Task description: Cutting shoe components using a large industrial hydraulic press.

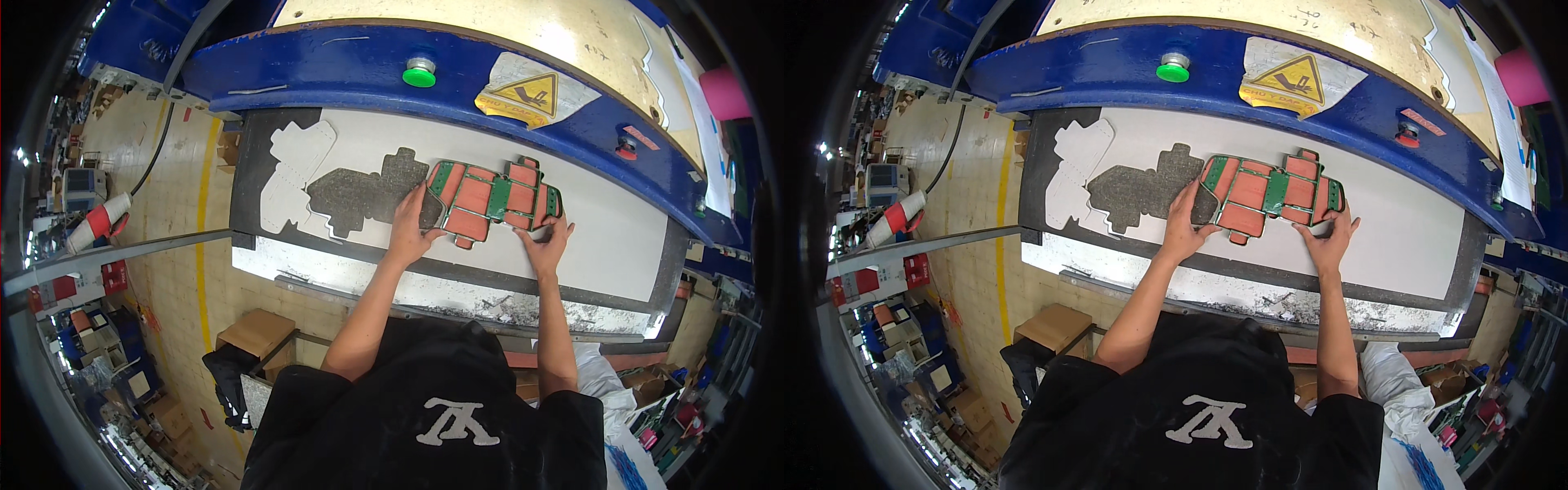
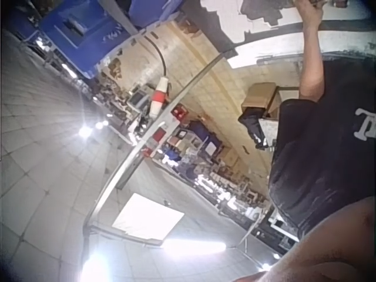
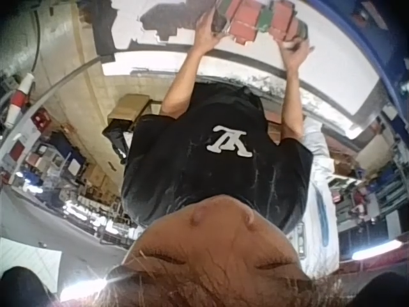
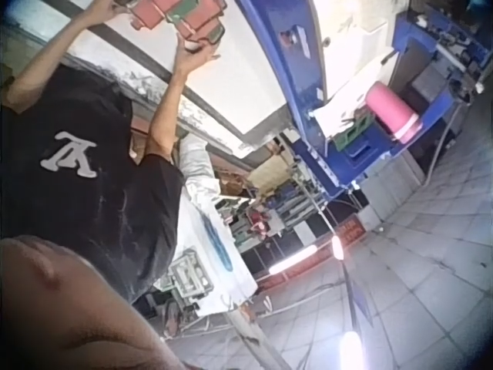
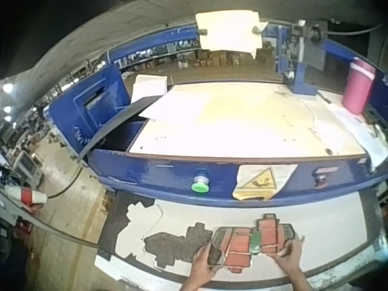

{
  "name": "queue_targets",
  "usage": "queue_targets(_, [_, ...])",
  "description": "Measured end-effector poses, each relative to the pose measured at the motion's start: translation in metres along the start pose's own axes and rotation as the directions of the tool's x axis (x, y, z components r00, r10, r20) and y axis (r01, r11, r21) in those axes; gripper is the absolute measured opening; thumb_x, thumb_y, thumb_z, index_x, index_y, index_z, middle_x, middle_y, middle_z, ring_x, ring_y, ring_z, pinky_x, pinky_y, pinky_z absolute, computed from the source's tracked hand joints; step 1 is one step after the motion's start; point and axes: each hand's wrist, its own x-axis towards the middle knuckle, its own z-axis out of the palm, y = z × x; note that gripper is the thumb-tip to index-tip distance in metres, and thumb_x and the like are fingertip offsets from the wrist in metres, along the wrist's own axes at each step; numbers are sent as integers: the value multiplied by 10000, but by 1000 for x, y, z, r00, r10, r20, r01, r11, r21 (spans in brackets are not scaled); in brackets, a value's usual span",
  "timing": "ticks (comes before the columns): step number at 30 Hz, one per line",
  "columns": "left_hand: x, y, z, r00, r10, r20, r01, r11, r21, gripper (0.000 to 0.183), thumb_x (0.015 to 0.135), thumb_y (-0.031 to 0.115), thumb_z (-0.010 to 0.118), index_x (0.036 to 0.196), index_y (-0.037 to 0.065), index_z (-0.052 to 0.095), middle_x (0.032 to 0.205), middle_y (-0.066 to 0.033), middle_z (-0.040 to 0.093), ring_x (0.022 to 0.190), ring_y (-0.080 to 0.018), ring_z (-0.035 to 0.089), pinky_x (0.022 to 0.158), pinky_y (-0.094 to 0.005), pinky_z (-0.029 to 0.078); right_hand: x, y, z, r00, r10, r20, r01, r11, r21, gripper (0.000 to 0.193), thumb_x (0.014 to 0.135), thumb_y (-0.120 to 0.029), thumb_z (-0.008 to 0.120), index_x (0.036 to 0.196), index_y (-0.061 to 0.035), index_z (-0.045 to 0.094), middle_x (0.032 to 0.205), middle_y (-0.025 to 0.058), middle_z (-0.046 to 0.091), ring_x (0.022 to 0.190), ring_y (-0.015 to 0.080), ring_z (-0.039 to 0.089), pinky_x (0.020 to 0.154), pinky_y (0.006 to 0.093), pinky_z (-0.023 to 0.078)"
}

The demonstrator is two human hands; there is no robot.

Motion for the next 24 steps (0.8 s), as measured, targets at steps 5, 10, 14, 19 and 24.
queue_targets(5, [0,1,-3,1000,9,0,-9,1000,0,1184,718,226,962,1671,18,291,1617,-254,460,1497,-439,433,1239,-514,348,0,-2,0,1000,-7,0,7,1000,4,634,637,-328,1030,1020,-113,573,1461,133,622,1391,363,564,1235,750,101])
queue_targets(10, [-2,2,-3,1000,6,0,-6,1000,19,1184,722,234,960,1673,18,289,1605,-259,469,1487,-449,440,1232,-519,353,-1,-3,-1,1000,-16,9,17,1000,-18,632,639,-343,1029,1008,-115,570,1479,140,614,1410,368,550,1229,748,118])
queue_targets(14, [-3,3,-2,1000,14,2,-14,1000,26,1179,735,240,954,1675,17,280,1601,-262,470,1486,-451,440,1229,-524,351,-3,0,-1,1000,-19,9,19,1000,-25,635,639,-356,1031,1006,-117,571,1513,155,594,1436,373,533,1227,753,119])
queue_targets(19, [0,1,-3,1000,18,10,-18,999,28,1177,741,240,950,1677,13,273,1600,-269,468,1489,-452,438,1233,-523,346,0,-1,-1,1000,-5,9,5,1000,-7,637,642,-365,1031,1011,-115,576,1537,167,579,1459,381,516,1229,762,107])
queue_targets(24, [3,2,-2,999,36,-2,-36,999,36,1173,743,231,949,1676,9,273,1602,-276,463,1487,-455,440,1233,-524,344,3,-1,-1,1000,-5,11,6,1000,-7,638,647,-370,1030,1022,-114,580,1546,173,572,1462,387,512,1227,771,111])
